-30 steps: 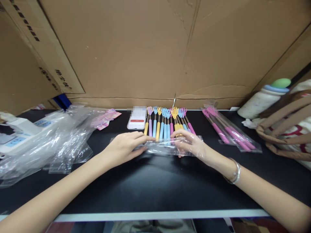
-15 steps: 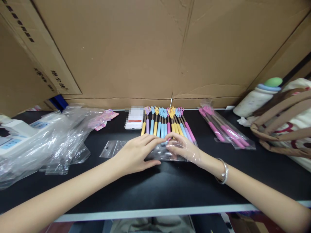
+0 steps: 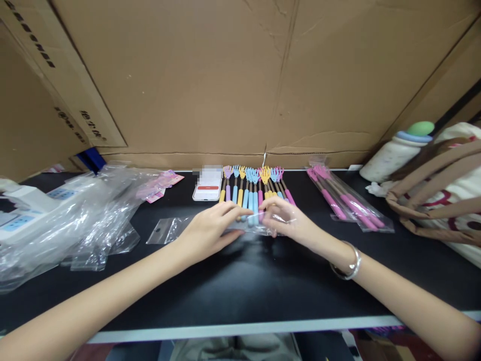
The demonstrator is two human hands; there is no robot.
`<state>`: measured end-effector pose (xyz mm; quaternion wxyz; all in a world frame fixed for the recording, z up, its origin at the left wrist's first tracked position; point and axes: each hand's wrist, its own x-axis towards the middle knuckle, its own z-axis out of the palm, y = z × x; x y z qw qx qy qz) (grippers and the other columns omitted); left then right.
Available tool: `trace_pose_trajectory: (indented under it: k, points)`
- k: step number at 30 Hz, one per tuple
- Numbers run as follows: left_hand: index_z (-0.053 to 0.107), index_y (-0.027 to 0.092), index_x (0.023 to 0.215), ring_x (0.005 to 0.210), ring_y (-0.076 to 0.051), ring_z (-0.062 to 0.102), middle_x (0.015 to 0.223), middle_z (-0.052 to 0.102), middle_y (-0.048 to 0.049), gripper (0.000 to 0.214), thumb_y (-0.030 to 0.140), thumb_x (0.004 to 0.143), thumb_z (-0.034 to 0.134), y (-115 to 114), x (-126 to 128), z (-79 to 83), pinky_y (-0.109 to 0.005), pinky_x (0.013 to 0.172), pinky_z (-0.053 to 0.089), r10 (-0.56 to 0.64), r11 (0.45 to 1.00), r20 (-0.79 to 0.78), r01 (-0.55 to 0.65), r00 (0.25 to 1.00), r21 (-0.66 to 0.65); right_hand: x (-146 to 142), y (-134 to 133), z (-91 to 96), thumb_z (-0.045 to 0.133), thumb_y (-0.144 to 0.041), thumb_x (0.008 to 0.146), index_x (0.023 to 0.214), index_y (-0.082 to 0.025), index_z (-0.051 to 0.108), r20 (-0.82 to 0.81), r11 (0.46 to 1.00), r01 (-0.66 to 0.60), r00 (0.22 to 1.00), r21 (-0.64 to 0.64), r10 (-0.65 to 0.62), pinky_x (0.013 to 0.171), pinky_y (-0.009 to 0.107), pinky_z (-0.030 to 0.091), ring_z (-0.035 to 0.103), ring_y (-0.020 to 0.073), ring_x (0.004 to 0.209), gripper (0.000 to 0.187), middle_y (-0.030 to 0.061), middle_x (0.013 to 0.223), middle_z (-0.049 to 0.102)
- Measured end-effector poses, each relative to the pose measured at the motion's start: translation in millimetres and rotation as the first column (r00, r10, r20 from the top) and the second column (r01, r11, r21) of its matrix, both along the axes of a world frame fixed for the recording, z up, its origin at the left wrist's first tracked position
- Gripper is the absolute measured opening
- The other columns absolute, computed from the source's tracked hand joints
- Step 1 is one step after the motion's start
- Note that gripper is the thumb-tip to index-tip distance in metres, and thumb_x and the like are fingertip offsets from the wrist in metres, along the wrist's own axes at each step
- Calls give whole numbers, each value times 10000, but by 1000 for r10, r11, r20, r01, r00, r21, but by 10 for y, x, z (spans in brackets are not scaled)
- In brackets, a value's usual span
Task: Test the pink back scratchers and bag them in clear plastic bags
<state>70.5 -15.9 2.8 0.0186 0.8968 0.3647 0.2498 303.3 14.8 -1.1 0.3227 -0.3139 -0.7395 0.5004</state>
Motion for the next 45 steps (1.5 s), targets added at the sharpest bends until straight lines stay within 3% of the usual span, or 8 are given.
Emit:
trace_pose_trajectory:
  k: [3, 6, 11, 20, 25, 35, 40, 45]
  points:
    - [492, 222, 1179, 947, -173, 584, 1041, 583, -51, 283, 228, 897, 486, 67, -86, 10, -290, 780, 502, 6, 1000, 27, -7, 1000, 16, 142, 125, 131, 626, -361, 805, 970, -196, 489, -2, 972, 188, 982, 143, -190, 522, 227, 446, 553, 100, 583, 271, -31, 703, 539]
    - [499, 222, 1175, 955, -171, 581, 1071, 578, -56, 277, 234, 899, 484, 121, -143, 31, -300, 798, 500, 23, 999, 42, -24, 999, 32, 371, 303, 237, 596, -360, 820, 957, -196, 502, 4, 870, 364, 922, 333, -388, 553, 248, 445, 557, 117, 594, 234, -19, 703, 541]
    - [499, 232, 1174, 995, -178, 575, 1107, 570, -53, 285, 227, 889, 491, 119, -166, 38, -306, 824, 495, 44, 998, 14, -45, 999, 38, 704, 561, 233, 545, -314, 833, 904, -196, 547, 325, 675, 297, 702, 676, -634, 585, 275, 400, 558, 147, 610, 138, 11, 690, 596]
    - [509, 212, 1151, 958, -181, 580, 1062, 579, -43, 284, 188, 868, 495, 46, -113, 5, -289, 771, 496, 19, 999, -88, -16, 996, 35, 608, 571, 38, 467, -352, 853, 940, -229, 556, 640, 798, 149, 520, 584, -566, 538, 230, 357, 614, 155, 666, 175, -5, 721, 666]
    - [510, 204, 1130, 932, -177, 586, 1052, 580, -42, 271, 174, 862, 491, 63, -125, -9, -280, 751, 494, 27, 998, -101, -21, 995, 59, 632, 572, 63, 439, -264, 826, 939, -233, 528, 685, 803, 136, 452, 580, -572, 515, 231, 331, 604, 163, 617, 147, -21, 591, 626]
    - [506, 208, 1125, 901, -168, 591, 1020, 588, -39, 256, 189, 871, 481, 59, -137, -4, -257, 715, 490, 48, 994, -121, -36, 991, 103, 752, 634, 62, 483, -274, 759, 930, -224, 509, 693, 742, 204, 269, 638, -669, 491, 251, 263, 606, 210, 680, 180, 45, 787, 649]
    - [504, 211, 1128, 927, -171, 603, 1073, 592, -46, 250, 219, 880, 477, 72, -161, 16, -254, 711, 499, 74, 987, -143, -52, 987, 151, 858, 663, 158, 498, -301, 771, 945, -229, 499, 660, 718, 246, 283, 652, -696, 525, 255, 307, 592, 200, 682, 188, 35, 780, 632]
    - [508, 237, 1148, 909, -165, 627, 1104, 604, -28, 278, 244, 870, 505, 105, -219, 73, -240, 673, 503, 150, 969, -154, -114, 977, 217, 1019, 680, 323, 533, -315, 783, 901, -215, 490, 567, 738, 346, 480, 579, -669, 567, 270, 376, 556, 169, 644, 161, 29, 731, 595]
